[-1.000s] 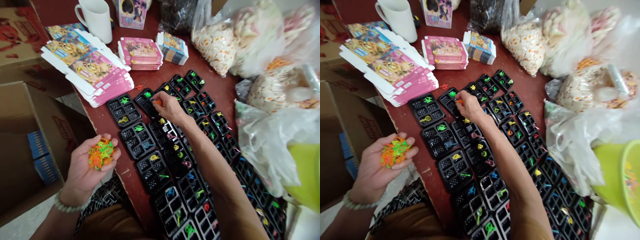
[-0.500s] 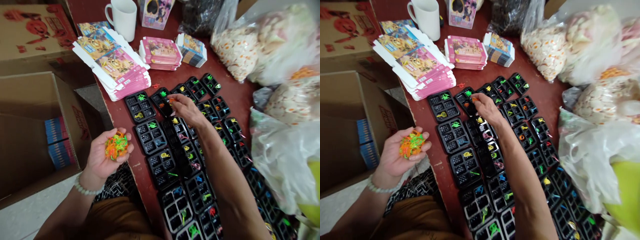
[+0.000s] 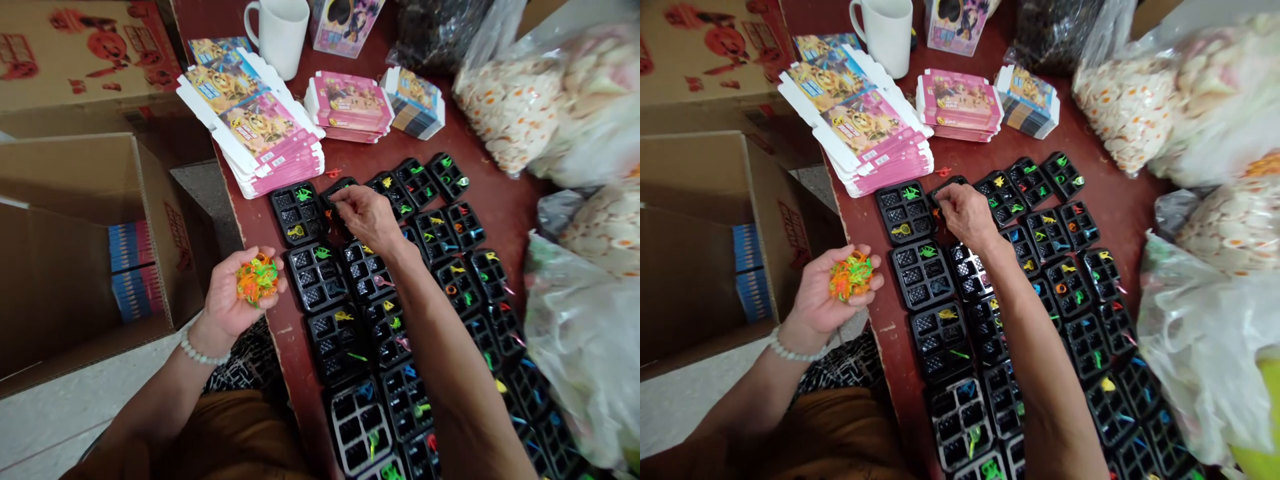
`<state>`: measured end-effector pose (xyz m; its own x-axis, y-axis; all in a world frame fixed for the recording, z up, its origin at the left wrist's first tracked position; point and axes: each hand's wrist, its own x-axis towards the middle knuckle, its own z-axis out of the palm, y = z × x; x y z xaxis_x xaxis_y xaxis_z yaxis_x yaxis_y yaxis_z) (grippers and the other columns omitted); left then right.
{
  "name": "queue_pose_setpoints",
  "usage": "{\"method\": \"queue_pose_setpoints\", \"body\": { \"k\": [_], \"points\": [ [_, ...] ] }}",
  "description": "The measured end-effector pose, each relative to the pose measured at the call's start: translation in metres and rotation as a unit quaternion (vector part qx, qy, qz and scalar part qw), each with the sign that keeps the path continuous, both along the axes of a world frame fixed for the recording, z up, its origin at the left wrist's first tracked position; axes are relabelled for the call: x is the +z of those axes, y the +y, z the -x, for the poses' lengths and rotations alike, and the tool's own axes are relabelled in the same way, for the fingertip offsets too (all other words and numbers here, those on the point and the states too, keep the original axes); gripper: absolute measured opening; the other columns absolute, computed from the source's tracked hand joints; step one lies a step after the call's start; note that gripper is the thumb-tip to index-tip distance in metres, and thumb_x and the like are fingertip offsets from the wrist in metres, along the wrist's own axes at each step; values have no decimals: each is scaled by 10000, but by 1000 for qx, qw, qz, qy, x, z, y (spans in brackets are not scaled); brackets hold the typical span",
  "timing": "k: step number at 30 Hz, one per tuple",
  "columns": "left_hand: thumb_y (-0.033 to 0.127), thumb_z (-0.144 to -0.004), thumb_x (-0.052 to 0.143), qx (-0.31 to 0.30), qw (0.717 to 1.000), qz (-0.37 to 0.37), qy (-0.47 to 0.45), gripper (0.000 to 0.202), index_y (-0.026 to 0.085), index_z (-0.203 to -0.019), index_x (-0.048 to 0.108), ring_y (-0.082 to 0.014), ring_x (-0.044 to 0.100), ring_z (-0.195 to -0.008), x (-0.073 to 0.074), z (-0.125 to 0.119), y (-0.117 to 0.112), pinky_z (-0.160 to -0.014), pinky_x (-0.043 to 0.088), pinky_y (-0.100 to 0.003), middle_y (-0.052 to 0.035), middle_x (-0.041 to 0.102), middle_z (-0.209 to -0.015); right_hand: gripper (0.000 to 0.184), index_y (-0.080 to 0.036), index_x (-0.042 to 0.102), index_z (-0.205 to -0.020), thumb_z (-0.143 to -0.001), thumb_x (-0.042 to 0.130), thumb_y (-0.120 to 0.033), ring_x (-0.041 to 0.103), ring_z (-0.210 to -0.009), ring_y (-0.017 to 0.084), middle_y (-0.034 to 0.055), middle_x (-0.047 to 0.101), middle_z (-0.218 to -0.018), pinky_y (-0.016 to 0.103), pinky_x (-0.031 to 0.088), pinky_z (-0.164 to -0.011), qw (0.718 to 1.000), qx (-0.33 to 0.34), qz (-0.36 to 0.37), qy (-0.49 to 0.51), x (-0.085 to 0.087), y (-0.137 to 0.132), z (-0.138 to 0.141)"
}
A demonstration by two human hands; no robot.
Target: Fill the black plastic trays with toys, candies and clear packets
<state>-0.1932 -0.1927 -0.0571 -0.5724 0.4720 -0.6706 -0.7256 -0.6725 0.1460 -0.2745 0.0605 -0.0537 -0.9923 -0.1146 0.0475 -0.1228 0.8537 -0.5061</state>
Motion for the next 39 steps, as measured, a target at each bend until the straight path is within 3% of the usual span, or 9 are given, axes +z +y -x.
{"method": "queue_pose_setpoints", "body": {
  "k": [6, 10, 13, 20, 28, 33, 35, 37, 39],
  "points": [
    [214, -877, 539, -7, 1000, -8, 6, 150, 133, -858, 664, -203, 657, -574, -2, 2, 3, -334, 416, -204, -87, 664, -781, 355, -193, 770, -1147, -870, 551, -152, 618, -878, 235, 103, 652, -979, 354, 496, -815, 990, 83, -113, -10, -8, 12, -4],
    [212, -893, 516, -4, 1000, -7, 4, 174, 126, -855, 662, -206, 656, -573, 0, 3, 5, -334, 414, -206, -89, 657, -783, 320, -190, 766, -1131, -928, 519, -198, 613, -900, 246, 121, 632, -1033, 343, 475, -753, 980, 93, -174, -30, -13, 4, -5],
    [213, -882, 537, -1, 1000, 2, 2, 146, 131, -855, 654, -204, 657, -570, 0, 4, 5, -334, 420, -205, -88, 658, -776, 303, -196, 763, -1096, -950, 498, -214, 601, -867, 232, 116, 629, -1048, 334, 459, -721, 980, 82, -178, -16, -15, 3, -7],
    [211, -903, 511, 10, 1000, -8, 3, 188, 124, -876, 675, -214, 664, -587, -3, 5, 3, -335, 407, -204, -89, 664, -784, 210, -216, 756, -964, -932, 549, -231, 590, -842, 235, 83, 637, -892, 363, 498, -794, 995, 11, -49, 81, -5, -5, -6],
    [221, -948, 447, 14, 1000, 1, 26, 297, 134, -1105, 683, -215, 659, -583, -2, 11, 3, -349, 412, -214, -89, 670, -786, 228, -176, 744, -980, -930, 522, -174, 580, -836, 201, 88, 633, -964, 336, 473, -796, 995, 86, 2, 59, -14, -51, 6],
    [227, -941, 445, 26, 998, 11, 47, 367, 178, -1249, 639, -207, 660, -586, -3, 20, 4, -371, 415, -214, -74, 673, -802, 228, -182, 754, -1009, -910, 549, -181, 581, -850, 202, 83, 625, -944, 333, 468, -802, 992, 126, 13, 13, -12, -56, 1],
    [228, -953, 424, 27, 998, 12, 52, 372, 175, -1257, 631, -204, 656, -581, -3, 25, 4, -371, 406, -211, -72, 669, -798, 225, -176, 737, -1051, -911, 565, -212, 581, -841, 189, 68, 626, -916, 321, 475, -803, 994, 92, 61, 1, -6, -47, -3],
    [233, -968, 398, 25, 998, 10, 56, 352, 164, -1221, 633, -205, 656, -581, -3, 29, 4, -370, 399, -208, -73, 666, -795, 266, -182, 691, -1139, -924, 550, -251, 567, -775, 157, 43, 628, -900, 287, 480, -731, 989, 6, 141, -41, 1, -32, -10],
    [243, -979, 382, 22, 998, 11, 62, 331, 155, -1173, 635, -203, 655, -581, -3, 31, 5, -367, 390, -203, -74, 664, -792, 315, -197, 634, -1214, -928, 517, -259, 521, -662, 116, 19, 628, -904, 240, 438, -589, 963, -90, 233, -106, 7, -11, -20]
  ]
}}
